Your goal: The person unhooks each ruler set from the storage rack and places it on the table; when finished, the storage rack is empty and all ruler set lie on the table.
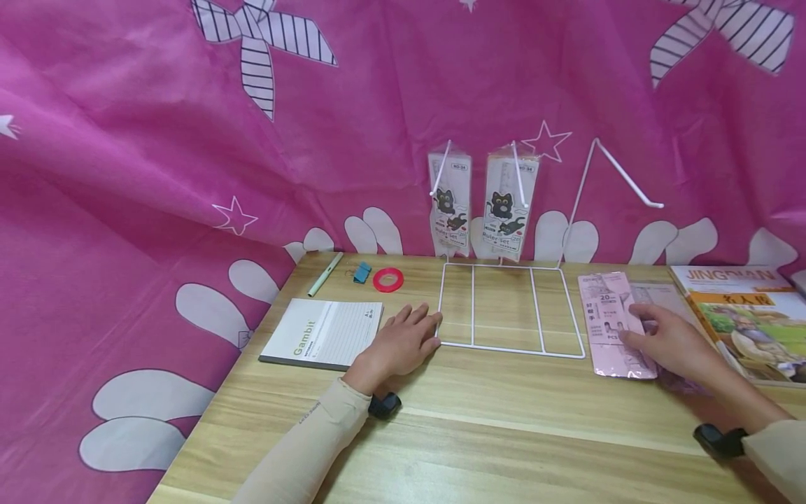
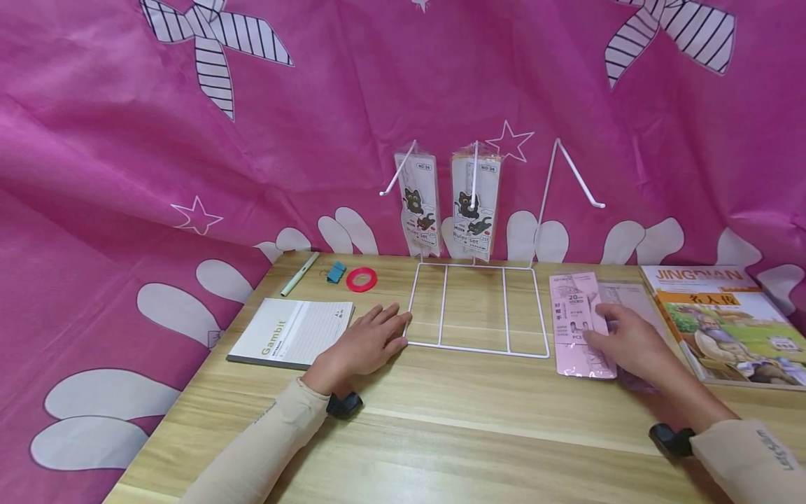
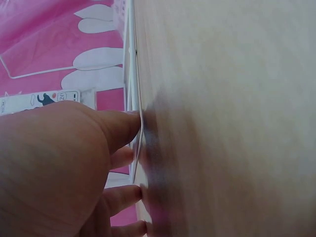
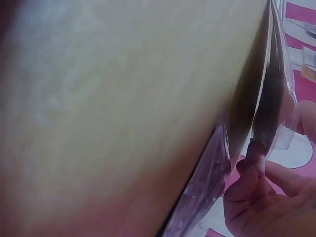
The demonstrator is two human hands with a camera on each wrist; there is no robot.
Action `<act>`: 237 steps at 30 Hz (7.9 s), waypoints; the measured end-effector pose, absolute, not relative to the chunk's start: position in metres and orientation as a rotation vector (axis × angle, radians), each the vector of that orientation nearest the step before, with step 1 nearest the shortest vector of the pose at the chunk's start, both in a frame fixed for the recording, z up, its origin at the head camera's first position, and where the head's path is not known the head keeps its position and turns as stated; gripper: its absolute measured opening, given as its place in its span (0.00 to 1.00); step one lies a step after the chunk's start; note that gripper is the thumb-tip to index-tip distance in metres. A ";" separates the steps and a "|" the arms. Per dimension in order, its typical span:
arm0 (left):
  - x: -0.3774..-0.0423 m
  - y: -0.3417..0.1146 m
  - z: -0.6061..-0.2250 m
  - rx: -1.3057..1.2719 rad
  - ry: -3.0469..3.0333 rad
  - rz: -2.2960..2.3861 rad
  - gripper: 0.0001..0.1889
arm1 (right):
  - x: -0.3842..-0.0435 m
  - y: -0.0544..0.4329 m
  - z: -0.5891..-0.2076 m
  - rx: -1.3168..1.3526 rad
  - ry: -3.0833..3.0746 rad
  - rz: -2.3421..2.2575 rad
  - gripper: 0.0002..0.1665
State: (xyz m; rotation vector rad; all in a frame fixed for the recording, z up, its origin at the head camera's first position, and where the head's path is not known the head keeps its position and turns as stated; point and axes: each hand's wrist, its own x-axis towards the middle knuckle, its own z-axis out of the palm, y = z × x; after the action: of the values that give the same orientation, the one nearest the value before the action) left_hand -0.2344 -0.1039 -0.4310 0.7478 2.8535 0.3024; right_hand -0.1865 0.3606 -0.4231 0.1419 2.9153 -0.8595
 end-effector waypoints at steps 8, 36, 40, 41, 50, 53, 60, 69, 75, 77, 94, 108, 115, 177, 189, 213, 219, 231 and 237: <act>-0.234 -0.104 -0.432 0.758 2.857 0.312 0.30 | -0.188 0.358 -0.424 0.089 2.972 -0.784 0.48; -0.234 -0.103 -0.432 0.769 2.865 0.307 0.30 | -0.170 0.328 -0.407 -0.087 3.207 -0.673 0.31; -0.235 -0.104 -0.432 0.756 2.866 0.309 0.30 | -0.175 0.316 -0.401 -0.103 3.226 -0.700 0.31; -0.235 -0.104 -0.433 0.756 2.866 0.310 0.30 | -0.177 0.313 -0.399 -0.092 3.223 -0.698 0.32; -0.235 -0.106 -0.436 0.761 2.861 0.312 0.30 | -0.201 0.290 -0.390 -0.256 3.238 -0.872 0.30; -0.235 -0.105 -0.435 0.766 2.861 0.316 0.30 | -0.210 0.283 -0.390 -0.379 3.239 -1.017 0.29; -0.235 -0.104 -0.431 0.757 2.857 0.328 0.30 | -0.241 0.261 -0.388 -0.548 3.200 -1.196 0.33; -0.234 -0.104 -0.432 0.758 2.862 0.338 0.30 | -0.275 0.232 -0.381 -0.443 3.132 -1.424 0.31; -0.233 -0.104 -0.431 0.770 2.870 0.337 0.30 | -0.286 0.227 -0.376 -0.419 3.141 -1.475 0.31; -0.233 -0.104 -0.431 0.767 2.873 0.331 0.30 | -0.288 0.226 -0.373 -0.420 3.133 -1.488 0.31; -0.233 -0.103 -0.432 0.772 2.863 0.336 0.30 | -0.300 0.218 -0.362 -0.586 3.145 -1.489 0.30; -0.235 -0.103 -0.433 0.776 2.872 0.328 0.30 | -0.296 0.221 -0.361 -0.537 3.032 -1.588 0.29; -0.235 -0.105 -0.433 0.768 2.874 0.342 0.29 | -0.283 0.224 -0.360 -0.503 2.971 -1.811 0.23; -0.234 -0.105 -0.431 0.773 2.867 0.344 0.29 | -0.142 0.220 -0.354 -1.031 3.025 -1.766 0.44; -0.235 -0.105 -0.431 0.775 2.869 0.334 0.30 | -0.121 0.222 -0.354 -1.125 2.950 -1.824 0.43; -0.234 -0.104 -0.432 0.768 2.858 0.328 0.30 | -0.075 0.249 -0.360 -0.987 3.034 -1.766 0.44; -0.234 -0.105 -0.432 0.775 2.863 0.322 0.30 | -0.063 0.262 -0.369 -0.867 3.089 -1.708 0.43; -0.235 -0.106 -0.433 0.760 2.852 0.338 0.30 | -0.038 0.286 -0.393 -0.376 3.187 -1.511 0.41; -0.236 -0.105 -0.432 0.774 2.860 0.335 0.30 | -0.028 0.301 -0.411 -0.144 3.182 -1.398 0.38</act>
State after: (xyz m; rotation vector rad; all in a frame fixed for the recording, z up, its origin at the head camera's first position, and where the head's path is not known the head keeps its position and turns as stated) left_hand -0.2356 -0.1052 -0.4316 0.7741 2.8604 0.3351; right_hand -0.0280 0.3006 -0.4108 -0.1437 3.1824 -1.3980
